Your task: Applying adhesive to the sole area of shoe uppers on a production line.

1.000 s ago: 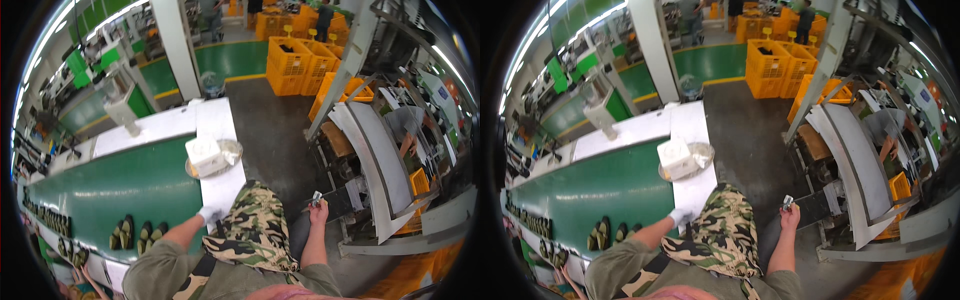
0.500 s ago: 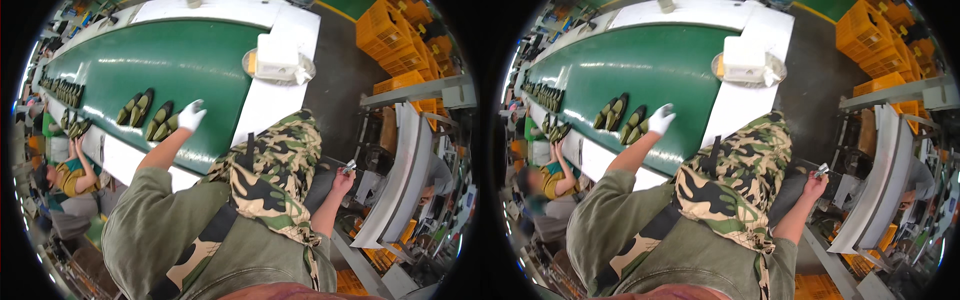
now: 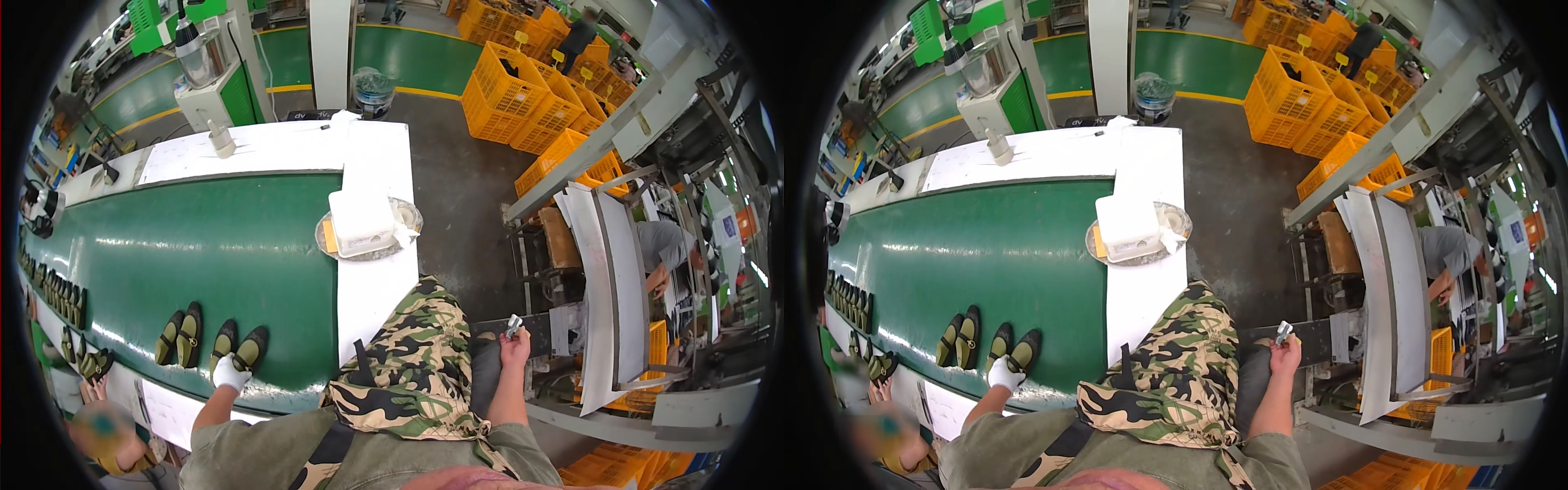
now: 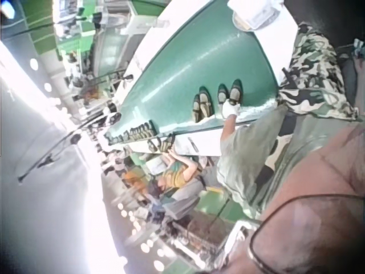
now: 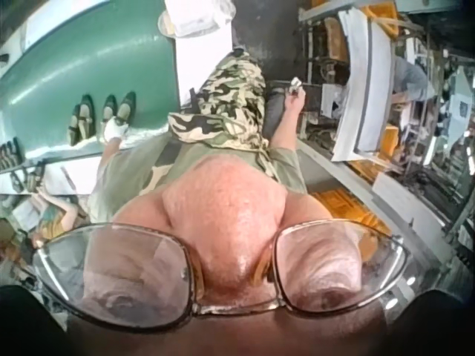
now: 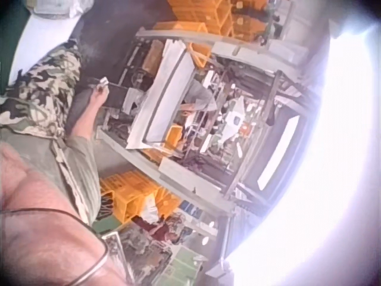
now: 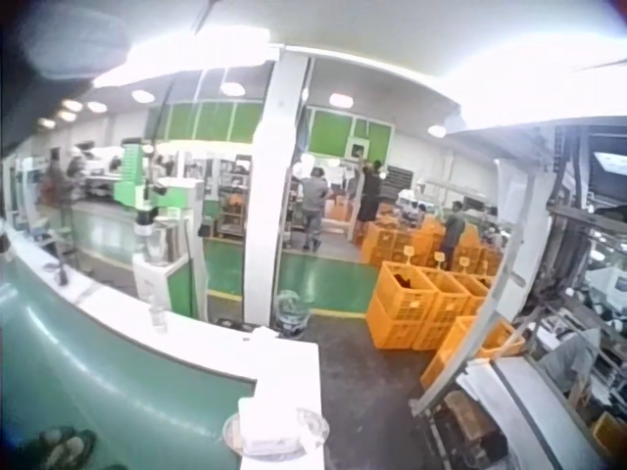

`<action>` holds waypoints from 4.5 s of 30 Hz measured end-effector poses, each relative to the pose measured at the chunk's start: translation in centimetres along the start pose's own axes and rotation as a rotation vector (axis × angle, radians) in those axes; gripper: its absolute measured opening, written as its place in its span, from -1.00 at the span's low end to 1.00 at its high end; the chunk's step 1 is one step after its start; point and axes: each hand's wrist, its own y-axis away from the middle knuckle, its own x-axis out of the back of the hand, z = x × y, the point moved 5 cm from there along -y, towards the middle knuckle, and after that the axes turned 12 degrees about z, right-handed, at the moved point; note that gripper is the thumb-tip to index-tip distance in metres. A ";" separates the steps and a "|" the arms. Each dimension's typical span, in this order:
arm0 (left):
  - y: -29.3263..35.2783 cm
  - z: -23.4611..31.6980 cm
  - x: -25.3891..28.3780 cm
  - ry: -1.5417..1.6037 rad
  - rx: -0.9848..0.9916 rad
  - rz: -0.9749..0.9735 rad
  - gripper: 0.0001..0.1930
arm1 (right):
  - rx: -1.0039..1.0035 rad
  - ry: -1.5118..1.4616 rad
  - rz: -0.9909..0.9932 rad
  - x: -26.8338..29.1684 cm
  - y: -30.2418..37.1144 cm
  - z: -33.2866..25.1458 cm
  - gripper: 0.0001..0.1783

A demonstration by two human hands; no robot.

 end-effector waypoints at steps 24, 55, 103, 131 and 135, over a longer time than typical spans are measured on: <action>-8.8 -5.0 -1.1 -0.006 0.179 -0.066 -0.30 | 0.468 0.828 -0.529 -33.2 3.2 5.9 -0.83; -2.3 7.8 -2.9 -0.282 -0.025 -0.441 -0.29 | 1.398 1.413 -0.817 -44.1 4.3 14.4 -0.90; -7.0 18.7 1.2 1.769 0.567 -0.599 -0.55 | 0.843 1.547 -0.252 -40.5 2.3 11.6 -0.83; -3.7 30.0 6.1 2.069 0.260 -0.698 -0.40 | -0.144 0.536 -0.296 -37.3 1.3 7.7 -0.80; -3.9 32.2 8.3 1.860 -0.058 -0.429 -0.39 | -0.163 0.476 -0.307 -37.2 2.9 5.7 -0.80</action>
